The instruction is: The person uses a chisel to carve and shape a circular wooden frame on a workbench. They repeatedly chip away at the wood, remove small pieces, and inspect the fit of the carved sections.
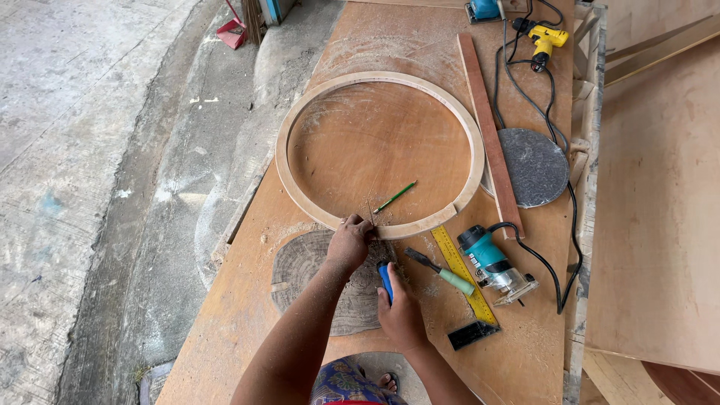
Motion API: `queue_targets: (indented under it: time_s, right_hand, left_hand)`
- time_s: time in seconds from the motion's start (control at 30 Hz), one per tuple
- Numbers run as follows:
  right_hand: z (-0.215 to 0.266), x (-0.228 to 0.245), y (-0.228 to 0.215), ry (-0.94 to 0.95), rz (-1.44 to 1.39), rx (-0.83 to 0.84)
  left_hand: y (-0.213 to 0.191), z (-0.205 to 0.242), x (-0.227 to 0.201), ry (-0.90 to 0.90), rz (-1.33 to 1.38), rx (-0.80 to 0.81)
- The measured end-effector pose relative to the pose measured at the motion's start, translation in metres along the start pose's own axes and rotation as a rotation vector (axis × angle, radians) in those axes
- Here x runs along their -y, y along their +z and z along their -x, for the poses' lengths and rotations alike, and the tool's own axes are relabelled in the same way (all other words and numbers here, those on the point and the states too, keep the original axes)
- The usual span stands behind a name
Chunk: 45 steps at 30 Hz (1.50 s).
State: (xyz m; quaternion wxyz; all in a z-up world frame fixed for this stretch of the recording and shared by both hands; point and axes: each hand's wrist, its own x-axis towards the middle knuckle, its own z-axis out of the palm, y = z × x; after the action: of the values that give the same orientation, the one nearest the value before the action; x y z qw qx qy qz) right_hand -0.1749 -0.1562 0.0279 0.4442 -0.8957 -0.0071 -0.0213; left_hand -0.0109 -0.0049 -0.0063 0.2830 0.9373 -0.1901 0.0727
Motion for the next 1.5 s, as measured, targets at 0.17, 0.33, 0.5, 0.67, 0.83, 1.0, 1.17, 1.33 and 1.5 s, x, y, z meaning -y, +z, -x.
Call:
queue_targets:
  time_s: [0.17, 0.33, 0.5, 0.67, 0.83, 1.0, 1.17, 1.33, 1.5]
  right_hand:
    - [-0.003, 0.007, -0.014, -0.004, 0.009, 0.019]
    - [-0.005, 0.003, -0.02, 0.03, 0.026, 0.027]
    - [-0.008, 0.005, -0.025, 0.019, 0.005, 0.05]
    - [-0.009, 0.01, -0.029, 0.036, -0.015, 0.074]
    - [-0.011, 0.009, -0.032, 0.045, -0.011, 0.091]
    - [-0.012, 0.006, -0.033, 0.032, -0.002, 0.091]
    - [-0.01, -0.004, -0.023, -0.019, -0.012, 0.052]
    - [-0.007, -0.004, -0.019, -0.041, -0.001, 0.019]
    - [-0.004, -0.002, -0.018, -0.057, 0.021, 0.011]
  left_hand:
    - [-0.01, 0.004, -0.011, -0.118, 0.082, 0.021]
    - [-0.011, 0.004, -0.014, -0.121, 0.093, 0.008]
    - [-0.013, 0.005, -0.016, -0.126, 0.1, 0.015]
    - [-0.011, 0.005, -0.016, -0.134, 0.12, 0.006]
    - [-0.017, 0.004, -0.02, -0.154, 0.12, 0.028]
    - [-0.017, 0.004, -0.02, -0.168, 0.109, 0.042]
    - [-0.012, 0.001, -0.013, -0.17, 0.139, 0.014]
    - [-0.01, -0.002, -0.005, -0.209, 0.199, -0.021]
    - [-0.006, 0.0, -0.006, -0.049, 0.18, -0.068]
